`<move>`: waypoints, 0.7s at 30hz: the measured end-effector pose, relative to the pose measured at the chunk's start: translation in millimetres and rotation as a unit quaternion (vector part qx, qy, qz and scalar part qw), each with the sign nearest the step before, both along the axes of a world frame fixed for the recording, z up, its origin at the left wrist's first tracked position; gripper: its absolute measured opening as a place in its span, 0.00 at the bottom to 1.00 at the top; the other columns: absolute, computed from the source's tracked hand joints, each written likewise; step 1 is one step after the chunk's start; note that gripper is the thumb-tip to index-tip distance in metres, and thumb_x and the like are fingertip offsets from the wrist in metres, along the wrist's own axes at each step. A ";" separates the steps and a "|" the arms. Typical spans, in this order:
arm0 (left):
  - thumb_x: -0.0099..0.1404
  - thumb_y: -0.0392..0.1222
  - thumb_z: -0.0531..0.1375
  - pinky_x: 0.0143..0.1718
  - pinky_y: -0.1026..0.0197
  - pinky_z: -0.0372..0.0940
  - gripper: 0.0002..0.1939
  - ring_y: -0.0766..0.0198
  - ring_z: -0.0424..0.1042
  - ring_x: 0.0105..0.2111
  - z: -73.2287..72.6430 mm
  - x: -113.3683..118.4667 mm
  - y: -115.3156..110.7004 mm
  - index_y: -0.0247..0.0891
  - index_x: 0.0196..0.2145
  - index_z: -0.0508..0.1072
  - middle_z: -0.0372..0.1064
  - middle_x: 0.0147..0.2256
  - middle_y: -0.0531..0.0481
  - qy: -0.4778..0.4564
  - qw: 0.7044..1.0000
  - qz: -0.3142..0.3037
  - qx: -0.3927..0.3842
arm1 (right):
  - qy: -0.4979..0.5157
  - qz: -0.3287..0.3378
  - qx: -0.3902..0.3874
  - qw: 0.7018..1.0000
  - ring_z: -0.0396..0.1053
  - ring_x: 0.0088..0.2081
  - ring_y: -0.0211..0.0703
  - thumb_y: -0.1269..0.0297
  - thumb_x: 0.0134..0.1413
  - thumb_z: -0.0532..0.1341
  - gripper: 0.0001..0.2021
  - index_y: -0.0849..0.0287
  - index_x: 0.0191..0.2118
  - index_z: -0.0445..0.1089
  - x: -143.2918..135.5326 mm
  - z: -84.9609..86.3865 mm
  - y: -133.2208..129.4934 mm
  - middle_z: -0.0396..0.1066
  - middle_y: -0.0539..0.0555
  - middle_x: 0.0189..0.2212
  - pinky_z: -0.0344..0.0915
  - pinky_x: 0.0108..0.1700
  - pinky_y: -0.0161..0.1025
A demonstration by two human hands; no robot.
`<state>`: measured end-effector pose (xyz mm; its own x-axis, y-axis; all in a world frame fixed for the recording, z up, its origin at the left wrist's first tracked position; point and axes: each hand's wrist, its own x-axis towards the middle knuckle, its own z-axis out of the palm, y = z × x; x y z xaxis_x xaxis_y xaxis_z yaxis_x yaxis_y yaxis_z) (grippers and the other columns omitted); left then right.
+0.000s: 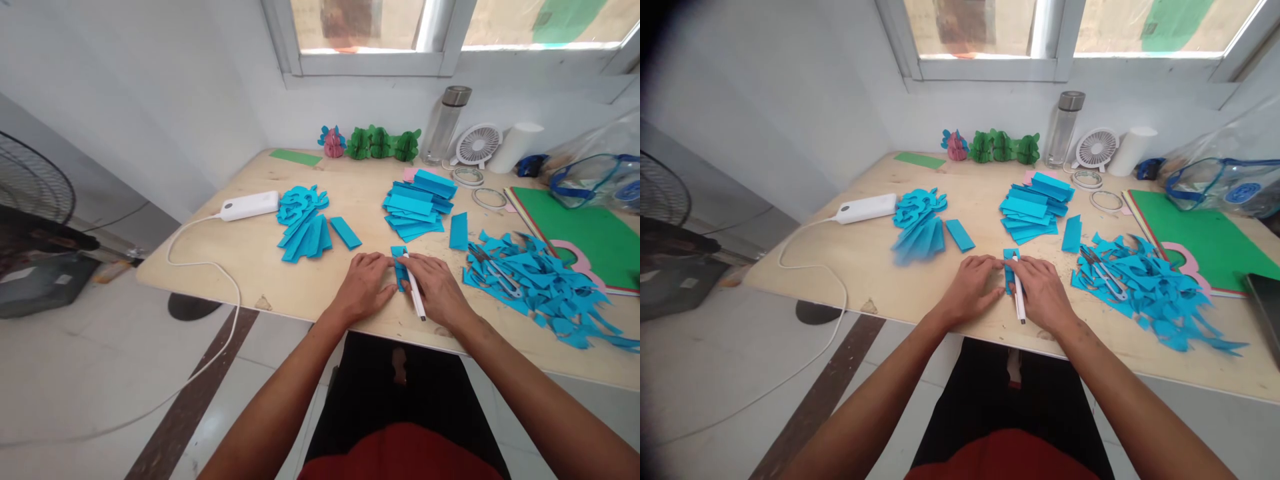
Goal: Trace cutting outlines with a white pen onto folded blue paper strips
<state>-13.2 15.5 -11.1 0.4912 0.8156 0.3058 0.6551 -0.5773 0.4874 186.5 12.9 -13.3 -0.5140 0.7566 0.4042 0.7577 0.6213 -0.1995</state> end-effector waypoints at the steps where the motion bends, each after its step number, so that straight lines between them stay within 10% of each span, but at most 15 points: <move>1: 0.64 0.41 0.58 0.59 0.47 0.54 0.16 0.53 0.63 0.56 0.5 -0.1 -0.1 0.41 0.50 0.64 0.68 0.51 0.45 0.001 1.000 0.000 -0.004 | 0.000 0.000 0.000 1.000 0.65 0.57 0.54 0.65 0.61 0.55 0.24 0.56 0.63 0.59 -0.1 0.1 0.0 0.72 0.60 0.53 0.61 0.54 0.53; 21: 0.65 0.40 0.57 0.59 0.47 0.54 0.14 0.53 0.61 0.58 -0.7 0.8 0.6 0.40 0.48 0.66 0.70 0.51 0.45 0.008 1.000 0.002 -0.012 | 0.013 0.002 -0.006 1.000 0.66 0.57 0.54 0.67 0.61 0.55 0.23 0.57 0.61 0.61 0.3 2.2 -1.9 0.71 0.61 0.53 0.60 0.55 0.54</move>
<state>-12.4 16.1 -11.7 0.4926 0.8245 0.2783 0.6650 -0.5629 0.4908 186.8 11.0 -11.2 -0.5072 0.7593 0.4076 0.7495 0.6221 -0.2263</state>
